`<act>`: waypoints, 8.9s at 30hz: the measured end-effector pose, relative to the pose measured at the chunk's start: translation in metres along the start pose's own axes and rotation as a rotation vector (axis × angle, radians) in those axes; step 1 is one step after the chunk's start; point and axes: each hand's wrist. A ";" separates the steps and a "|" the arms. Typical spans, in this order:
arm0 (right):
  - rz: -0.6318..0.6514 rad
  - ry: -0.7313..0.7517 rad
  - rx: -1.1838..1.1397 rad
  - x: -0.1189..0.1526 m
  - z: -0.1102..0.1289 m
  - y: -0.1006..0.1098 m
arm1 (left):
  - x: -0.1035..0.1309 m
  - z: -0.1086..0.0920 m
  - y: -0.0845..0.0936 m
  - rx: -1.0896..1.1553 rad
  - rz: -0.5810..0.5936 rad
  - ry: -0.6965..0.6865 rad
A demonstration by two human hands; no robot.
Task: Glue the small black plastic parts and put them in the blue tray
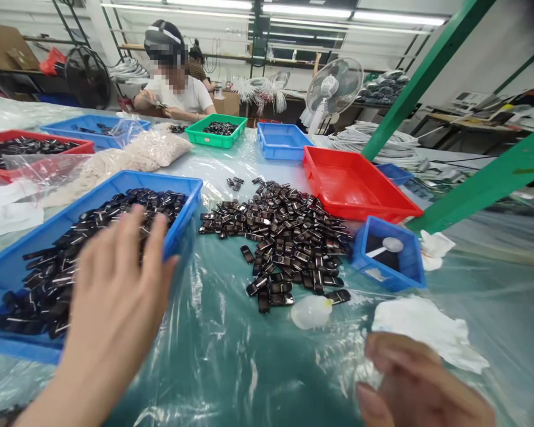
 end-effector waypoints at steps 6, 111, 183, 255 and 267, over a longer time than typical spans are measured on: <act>0.092 -0.344 0.186 -0.001 -0.028 -0.019 | 0.009 -0.074 -0.049 0.561 0.192 -0.370; 0.584 -0.175 0.140 -0.014 -0.001 -0.007 | 0.036 -0.042 -0.022 1.583 0.485 0.242; 0.628 -0.121 0.183 -0.021 -0.001 0.004 | 0.035 -0.045 -0.019 1.606 0.303 0.273; 0.686 -1.085 -0.666 -0.005 0.013 -0.056 | 0.044 -0.059 -0.023 1.771 0.460 0.392; 0.671 -1.084 -0.682 -0.001 0.015 -0.053 | 0.043 -0.058 -0.019 1.849 0.500 0.359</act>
Point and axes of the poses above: each hand's wrist, its own x-axis away from the middle knuckle, its own y-axis out of the back of the hand, z = x × y, and after that the axes turned 11 degrees about -y, right-handed
